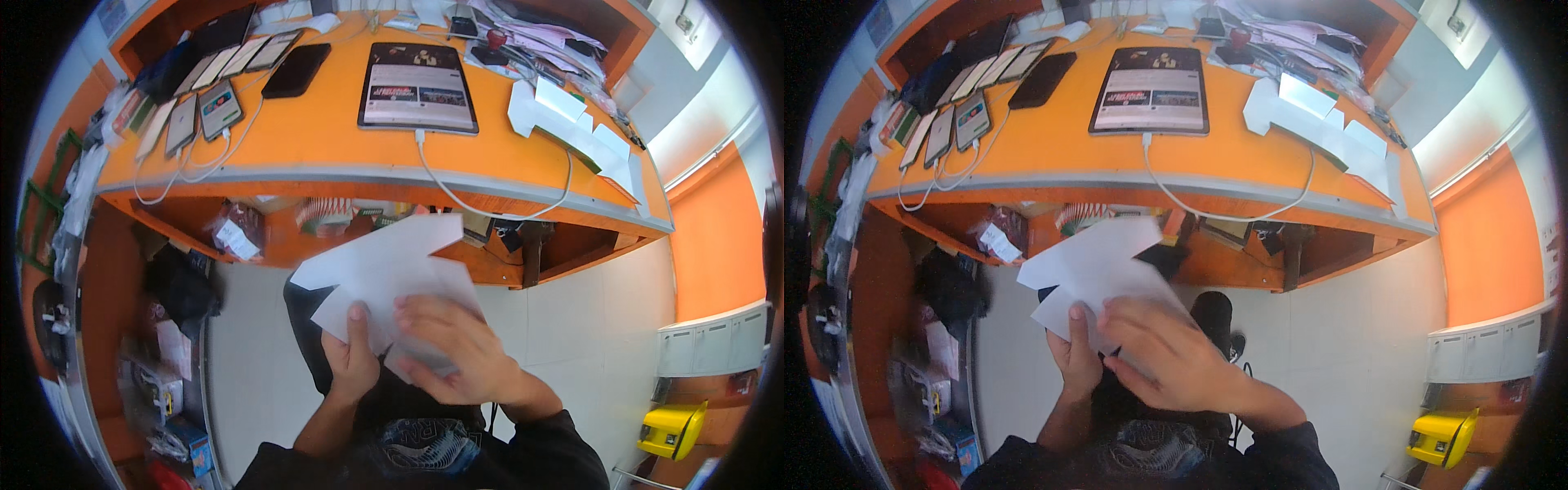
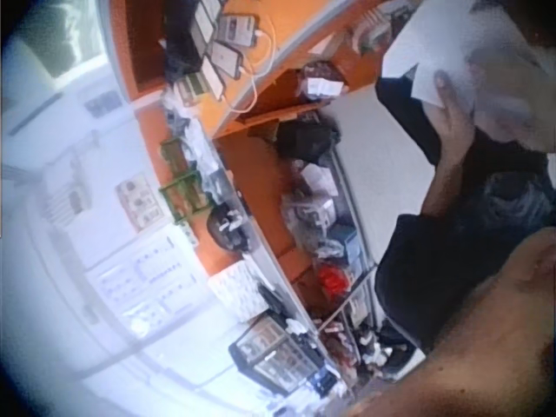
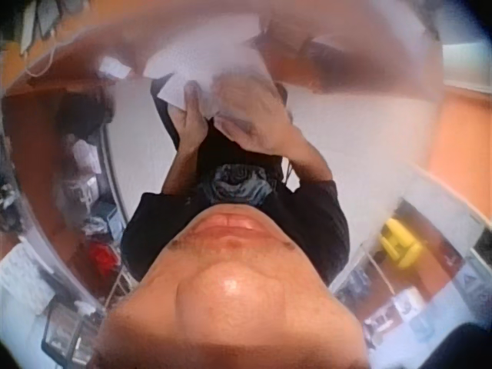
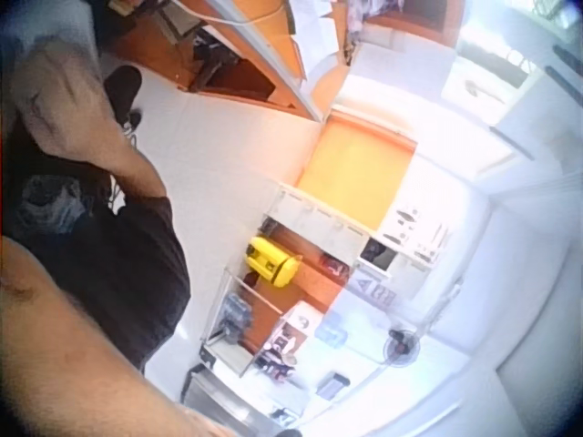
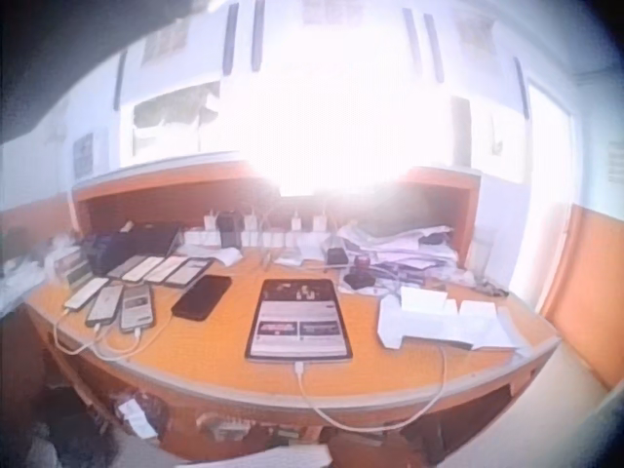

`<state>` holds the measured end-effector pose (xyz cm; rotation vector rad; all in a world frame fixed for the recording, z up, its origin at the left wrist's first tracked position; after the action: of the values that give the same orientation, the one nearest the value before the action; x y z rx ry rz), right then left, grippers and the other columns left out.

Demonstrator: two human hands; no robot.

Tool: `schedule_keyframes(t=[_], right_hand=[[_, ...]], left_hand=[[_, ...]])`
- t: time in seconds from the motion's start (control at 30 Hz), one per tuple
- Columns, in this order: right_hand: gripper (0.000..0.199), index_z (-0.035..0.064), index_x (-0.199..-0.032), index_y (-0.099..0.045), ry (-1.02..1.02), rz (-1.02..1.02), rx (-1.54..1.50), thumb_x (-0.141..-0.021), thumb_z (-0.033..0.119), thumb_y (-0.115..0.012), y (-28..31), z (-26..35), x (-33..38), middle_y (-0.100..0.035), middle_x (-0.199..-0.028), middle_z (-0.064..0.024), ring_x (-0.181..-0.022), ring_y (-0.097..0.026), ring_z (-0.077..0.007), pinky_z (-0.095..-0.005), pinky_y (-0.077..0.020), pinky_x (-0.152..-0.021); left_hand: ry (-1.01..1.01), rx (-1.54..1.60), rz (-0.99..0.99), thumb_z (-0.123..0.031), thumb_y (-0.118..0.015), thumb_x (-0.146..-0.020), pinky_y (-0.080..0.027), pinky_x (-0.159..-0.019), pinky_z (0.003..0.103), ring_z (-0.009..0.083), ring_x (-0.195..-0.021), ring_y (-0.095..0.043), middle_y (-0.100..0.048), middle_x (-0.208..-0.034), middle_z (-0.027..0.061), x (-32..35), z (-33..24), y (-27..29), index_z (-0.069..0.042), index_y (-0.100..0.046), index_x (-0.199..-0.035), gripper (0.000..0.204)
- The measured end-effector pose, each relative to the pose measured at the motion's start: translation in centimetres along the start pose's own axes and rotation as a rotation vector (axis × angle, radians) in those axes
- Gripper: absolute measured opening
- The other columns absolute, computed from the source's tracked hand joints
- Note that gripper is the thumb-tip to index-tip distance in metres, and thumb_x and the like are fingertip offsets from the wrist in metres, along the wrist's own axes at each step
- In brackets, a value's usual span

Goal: The person assembles small rectangular paper boxes by folding and taping the edges. They repeatedly pick up flat printed sheets, fold them into box shapes, and secure the seams with tape. The person occasionally uses a tablet on the desk, likely for reference, while continuing to assemble the boxes.

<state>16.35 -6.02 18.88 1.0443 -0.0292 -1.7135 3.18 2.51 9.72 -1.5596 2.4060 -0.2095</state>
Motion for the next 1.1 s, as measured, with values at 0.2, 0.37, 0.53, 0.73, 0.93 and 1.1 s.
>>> schedule_keyframes(t=[0.2,0.37,0.53,0.73,0.93,1.1], right_hand=[[0.059,-0.0024,-0.122,-0.059,-0.051,-0.096,0.156,-0.080,0.032,-0.082,0.8,1.7,-2.6,-0.058,-0.103,-0.0148,-0.088,-0.057,-0.0266,-0.0334,-0.0471,-0.078],[0.059,0.0003,-0.114,-0.063,-0.090,-0.169,0.204,-0.081,0.047,-0.079,0.0,1.4,-2.6,-0.049,-0.096,-0.0110,-0.085,-0.049,-0.0233,-0.0319,-0.0425,-0.073],[0.049,0.0040,-0.107,-0.065,-0.214,-0.137,0.119,-0.076,0.037,-0.084,-0.4,0.3,-2.6,-0.047,-0.100,-0.0108,-0.092,-0.050,-0.0240,-0.0317,-0.0441,-0.076],[0.045,0.0079,-0.113,-0.070,-0.164,-0.033,0.062,-0.073,0.019,-0.088,-0.3,-0.6,-3.0,-0.048,-0.107,-0.0109,-0.099,-0.052,-0.0239,-0.0332,-0.0489,-0.086],[0.050,0.0079,-0.115,-0.071,-0.159,0.103,0.068,-0.070,0.019,-0.089,1.1,-1.0,-3.6,-0.053,-0.118,-0.0114,-0.100,-0.059,-0.0233,-0.0331,-0.0507,-0.083],[0.042,0.0065,-0.113,-0.071,-0.116,0.132,0.020,-0.073,0.009,-0.082,1.6,-2.4,-4.8,-0.059,-0.116,-0.0107,-0.095,-0.062,-0.0219,-0.0290,-0.0513,-0.074]], left_hand=[[-0.448,-0.639,0.163,-0.025,-0.062,-0.098,-0.055,-0.073,0.036,0.0291,-0.082,-0.068,-0.067,-0.111,0.0191,-0.5,-0.9,-1.6,0.005,-0.055,-0.127,0.043],[-0.644,-0.751,0.151,-0.020,-0.068,-0.091,-0.057,-0.079,0.040,0.0359,-0.092,-0.070,-0.068,-0.116,0.0210,-0.6,-1.8,-1.5,0.005,-0.059,-0.126,0.043],[-0.603,-0.744,0.116,-0.007,-0.069,-0.085,-0.056,-0.084,0.040,0.0359,-0.100,-0.069,-0.068,-0.117,0.0209,-0.2,-2.3,-0.5,0.006,-0.058,-0.127,0.045],[-0.468,-0.669,0.185,0.007,-0.065,-0.077,-0.054,-0.091,0.042,0.0387,-0.105,-0.068,-0.066,-0.121,0.0221,-0.6,-3.4,0.1,0.006,-0.058,-0.128,0.052],[-0.426,-0.599,0.327,0.017,-0.051,-0.070,-0.051,-0.096,0.042,0.0403,-0.111,-0.065,-0.063,-0.125,0.0241,-0.7,-3.7,0.6,0.005,-0.056,-0.132,0.063],[-0.391,-0.611,0.394,0.018,-0.044,-0.067,-0.050,-0.097,0.039,0.0410,-0.113,-0.065,-0.064,-0.126,0.0247,-1.1,-4.5,1.0,0.005,-0.058,-0.131,0.067]])
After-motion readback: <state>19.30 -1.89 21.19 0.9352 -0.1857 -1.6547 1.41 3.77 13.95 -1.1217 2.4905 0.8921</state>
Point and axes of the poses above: each hand's wrist, its own x-axis away from the middle knuckle, its own y-axis out of the back of the hand, z = x × y, the point moved 4 cm from there along -x, towards the middle knuckle
